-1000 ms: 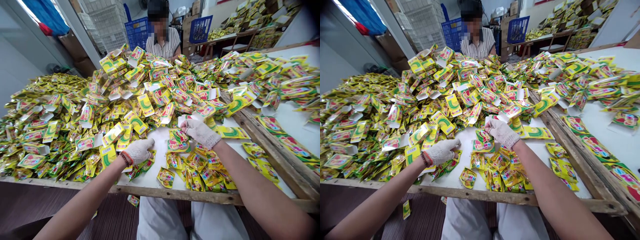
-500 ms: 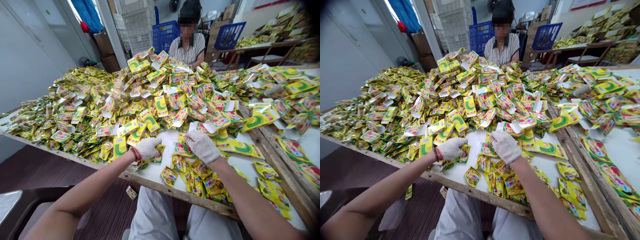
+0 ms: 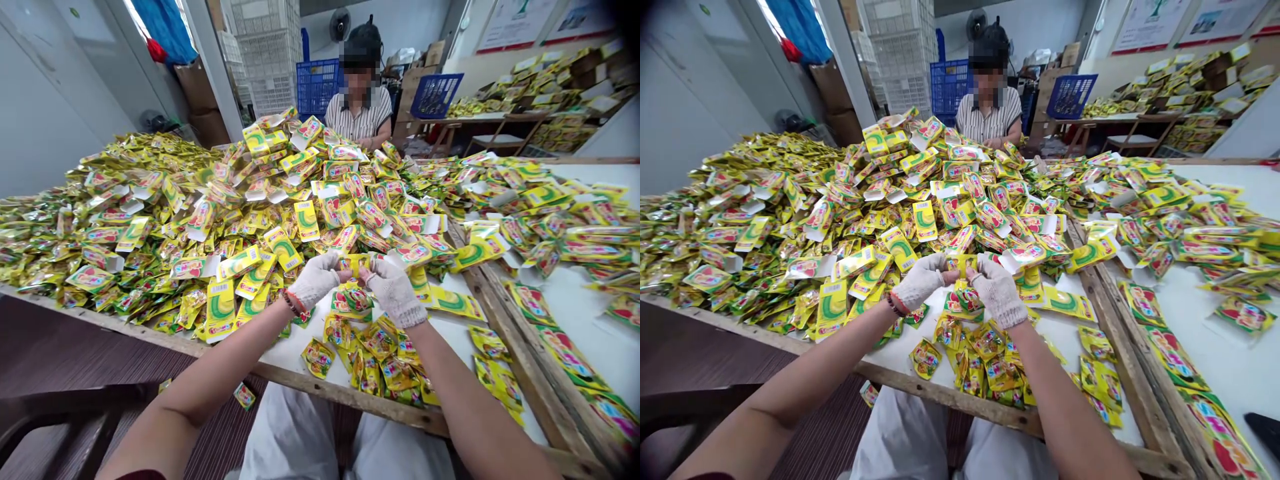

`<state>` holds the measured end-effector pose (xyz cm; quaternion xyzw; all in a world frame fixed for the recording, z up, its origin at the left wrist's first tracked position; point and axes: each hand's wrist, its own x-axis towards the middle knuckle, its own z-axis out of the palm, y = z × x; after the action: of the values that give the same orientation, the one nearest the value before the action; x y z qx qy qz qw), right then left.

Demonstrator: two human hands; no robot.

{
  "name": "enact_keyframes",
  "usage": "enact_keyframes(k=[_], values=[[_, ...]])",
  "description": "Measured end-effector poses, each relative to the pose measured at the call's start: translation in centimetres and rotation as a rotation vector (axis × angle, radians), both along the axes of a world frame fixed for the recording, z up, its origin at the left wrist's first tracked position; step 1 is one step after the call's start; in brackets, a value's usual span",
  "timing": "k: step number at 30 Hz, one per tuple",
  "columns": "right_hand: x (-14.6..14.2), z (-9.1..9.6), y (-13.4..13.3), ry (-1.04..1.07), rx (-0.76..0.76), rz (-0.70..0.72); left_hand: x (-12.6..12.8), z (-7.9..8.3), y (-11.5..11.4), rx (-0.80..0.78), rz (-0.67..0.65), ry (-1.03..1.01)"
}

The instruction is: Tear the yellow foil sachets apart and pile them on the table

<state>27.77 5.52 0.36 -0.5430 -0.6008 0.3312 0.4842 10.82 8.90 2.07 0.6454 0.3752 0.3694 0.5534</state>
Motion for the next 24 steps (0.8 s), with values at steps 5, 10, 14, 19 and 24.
enact_keyframes(k=[5, 10, 14, 19, 24], values=[[0.8, 0.4, -0.2, 0.041, -0.129, 0.036, 0.8, -0.3, -1.5, 0.080, 0.077, 0.341], [1.3, 0.8, 0.0, 0.190, -0.248, -0.117, 1.0, 0.2, -1.7, 0.453, 0.167, 0.812], [2.2, 0.3, 0.5, 0.192, -0.175, -0.163, 2.0, 0.0, -1.3, 0.470, 0.027, 1.013], [2.2, -0.2, -0.1, 0.289, -0.181, -0.073, 1.8, -1.8, -1.0, 0.268, 0.165, 0.537], [0.9, -0.2, -0.6, 0.226, -0.393, -0.068, 1.3, -2.8, -0.3, -0.076, 0.249, -0.053]])
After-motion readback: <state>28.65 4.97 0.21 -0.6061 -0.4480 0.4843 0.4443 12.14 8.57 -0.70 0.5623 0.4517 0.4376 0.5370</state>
